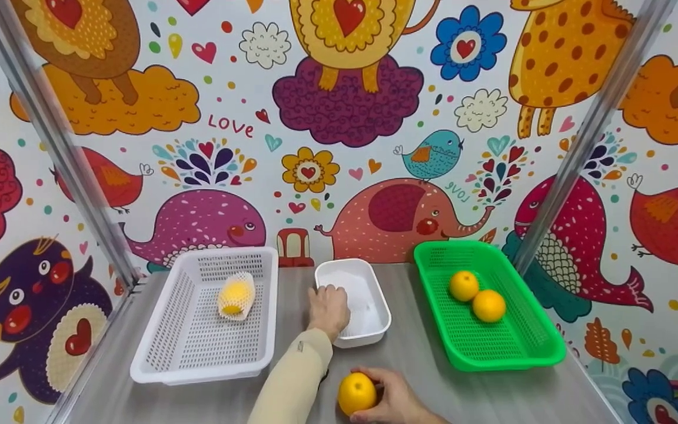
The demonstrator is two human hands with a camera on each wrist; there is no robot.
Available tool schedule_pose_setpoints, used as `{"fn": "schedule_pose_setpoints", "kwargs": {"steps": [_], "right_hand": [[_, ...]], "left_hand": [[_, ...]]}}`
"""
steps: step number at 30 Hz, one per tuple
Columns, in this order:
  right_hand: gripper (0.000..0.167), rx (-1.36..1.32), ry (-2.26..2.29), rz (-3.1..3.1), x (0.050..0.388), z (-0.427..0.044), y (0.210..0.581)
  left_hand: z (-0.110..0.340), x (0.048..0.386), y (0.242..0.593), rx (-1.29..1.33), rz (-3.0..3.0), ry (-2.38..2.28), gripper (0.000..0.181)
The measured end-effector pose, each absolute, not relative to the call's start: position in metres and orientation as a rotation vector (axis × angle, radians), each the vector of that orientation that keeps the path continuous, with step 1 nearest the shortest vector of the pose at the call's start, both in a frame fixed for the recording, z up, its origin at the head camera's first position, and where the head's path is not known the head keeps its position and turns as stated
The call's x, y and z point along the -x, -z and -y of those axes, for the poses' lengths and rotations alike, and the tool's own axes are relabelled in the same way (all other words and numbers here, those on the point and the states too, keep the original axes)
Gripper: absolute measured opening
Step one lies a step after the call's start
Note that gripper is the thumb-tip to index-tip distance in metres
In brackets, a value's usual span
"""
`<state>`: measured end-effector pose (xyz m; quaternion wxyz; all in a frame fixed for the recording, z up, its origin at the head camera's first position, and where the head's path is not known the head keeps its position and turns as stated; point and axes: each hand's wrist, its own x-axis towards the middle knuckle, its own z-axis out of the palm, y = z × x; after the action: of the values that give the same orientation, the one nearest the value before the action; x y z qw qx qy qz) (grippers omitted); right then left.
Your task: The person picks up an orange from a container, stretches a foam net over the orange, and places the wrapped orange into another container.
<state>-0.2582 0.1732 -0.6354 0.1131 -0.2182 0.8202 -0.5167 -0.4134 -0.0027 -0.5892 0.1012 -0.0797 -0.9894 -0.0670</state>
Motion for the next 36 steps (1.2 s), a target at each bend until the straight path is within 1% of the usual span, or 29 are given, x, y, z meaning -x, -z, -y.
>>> {"fn": "schedule_pose_setpoints", "kwargs": {"steps": [8,12,16,21,29,36], "right_hand": [[0.081,0.634,1.51,-2.415,0.256,-0.173,0.634],[0.082,0.626,1.488,-2.445,0.255,-0.172,0.634],[0.081,0.591,1.47,-2.45,0.255,-0.172,0.633],[0.079,0.611,1.461,-2.484,0.255,-0.169,0.634],[0.077,0.493,1.41,-2.484,0.252,-0.167,0.632],[0.076,0.531,1.38,-2.553,0.25,-0.165,0.633]], "left_hand": [[0.007,0.41,0.588,0.336,2.851,0.168,0.007],[0.012,0.408,0.585,0.379,2.794,0.207,0.004],[0.017,0.404,0.581,0.385,2.78,0.305,0.005],[0.026,0.399,0.583,0.433,2.665,0.341,0.006],[0.038,0.392,0.582,0.517,2.473,0.366,0.007],[0.043,0.385,0.575,0.433,2.425,0.59,0.006]]}}
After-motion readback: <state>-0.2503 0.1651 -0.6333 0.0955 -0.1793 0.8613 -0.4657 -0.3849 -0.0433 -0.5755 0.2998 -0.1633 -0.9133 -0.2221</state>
